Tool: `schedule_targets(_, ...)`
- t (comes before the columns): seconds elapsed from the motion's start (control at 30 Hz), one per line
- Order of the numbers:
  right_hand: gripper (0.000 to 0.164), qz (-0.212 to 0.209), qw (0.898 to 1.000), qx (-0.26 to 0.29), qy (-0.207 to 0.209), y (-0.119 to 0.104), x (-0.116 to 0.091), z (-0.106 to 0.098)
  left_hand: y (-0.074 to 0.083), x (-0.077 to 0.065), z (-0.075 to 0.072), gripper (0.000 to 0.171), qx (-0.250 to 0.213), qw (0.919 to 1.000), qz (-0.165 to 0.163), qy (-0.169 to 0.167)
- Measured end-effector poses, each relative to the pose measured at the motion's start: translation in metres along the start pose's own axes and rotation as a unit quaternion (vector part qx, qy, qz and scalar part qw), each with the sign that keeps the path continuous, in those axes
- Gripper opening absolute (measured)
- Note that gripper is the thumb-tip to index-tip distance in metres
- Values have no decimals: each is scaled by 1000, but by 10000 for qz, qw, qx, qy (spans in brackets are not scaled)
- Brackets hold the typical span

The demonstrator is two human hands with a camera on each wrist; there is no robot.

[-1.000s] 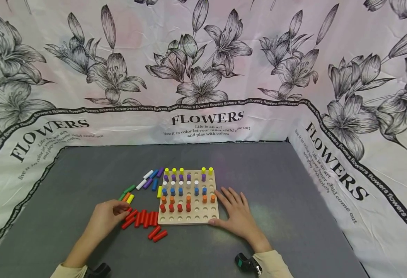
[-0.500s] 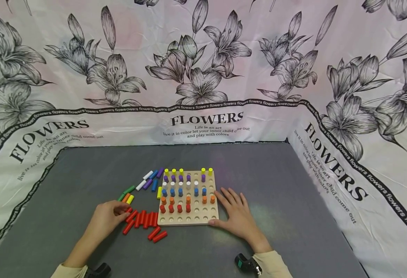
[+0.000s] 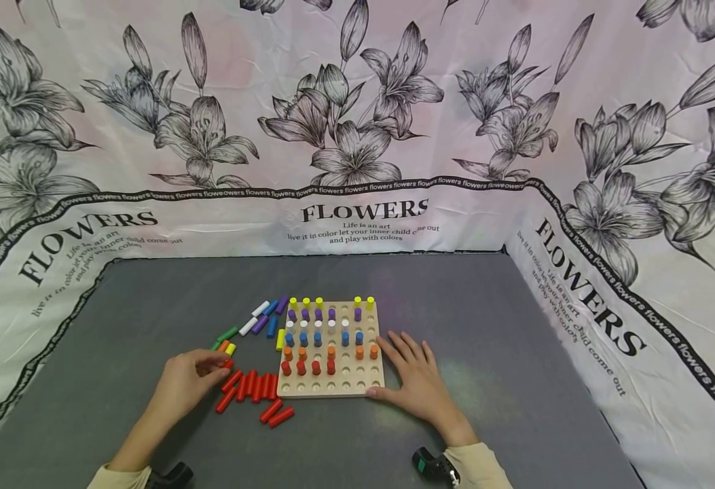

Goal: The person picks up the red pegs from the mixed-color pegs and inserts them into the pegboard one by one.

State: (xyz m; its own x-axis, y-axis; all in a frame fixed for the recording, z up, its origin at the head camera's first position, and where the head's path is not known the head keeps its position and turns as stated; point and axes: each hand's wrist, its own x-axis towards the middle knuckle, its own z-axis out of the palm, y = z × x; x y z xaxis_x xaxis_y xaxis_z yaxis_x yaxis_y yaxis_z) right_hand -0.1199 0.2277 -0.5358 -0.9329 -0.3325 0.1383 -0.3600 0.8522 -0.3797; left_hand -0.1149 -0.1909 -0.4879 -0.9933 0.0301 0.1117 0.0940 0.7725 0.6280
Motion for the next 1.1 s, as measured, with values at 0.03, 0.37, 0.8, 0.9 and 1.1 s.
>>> schedule_targets(0.03, 96, 7, 10000, -6, -2, 0, 0, 0, 1, 0, 0, 22, -47, 10000, 32, 33)
schedule_targets(0.37, 96, -33, 9999, 16, 102, -1, 0, 0, 11, 1, 2, 25, -485, 9981, 254, 286)
schedule_targets(0.8, 96, 11, 10000, 33, 4, -1, 0, 0, 30, 5, 7, 29, -862, 9956, 371, 62)
schedule_targets(0.9, 96, -63, 9999, 22, 127, -1, 0, 1, 33, 6, 8, 27, -980, 9942, 442, 106)
schedule_targets(1.1, 94, -112, 9997, -28, 219, -1, 1, 2, 43, 9, 12, 26, -1282, 9909, 408, 39)
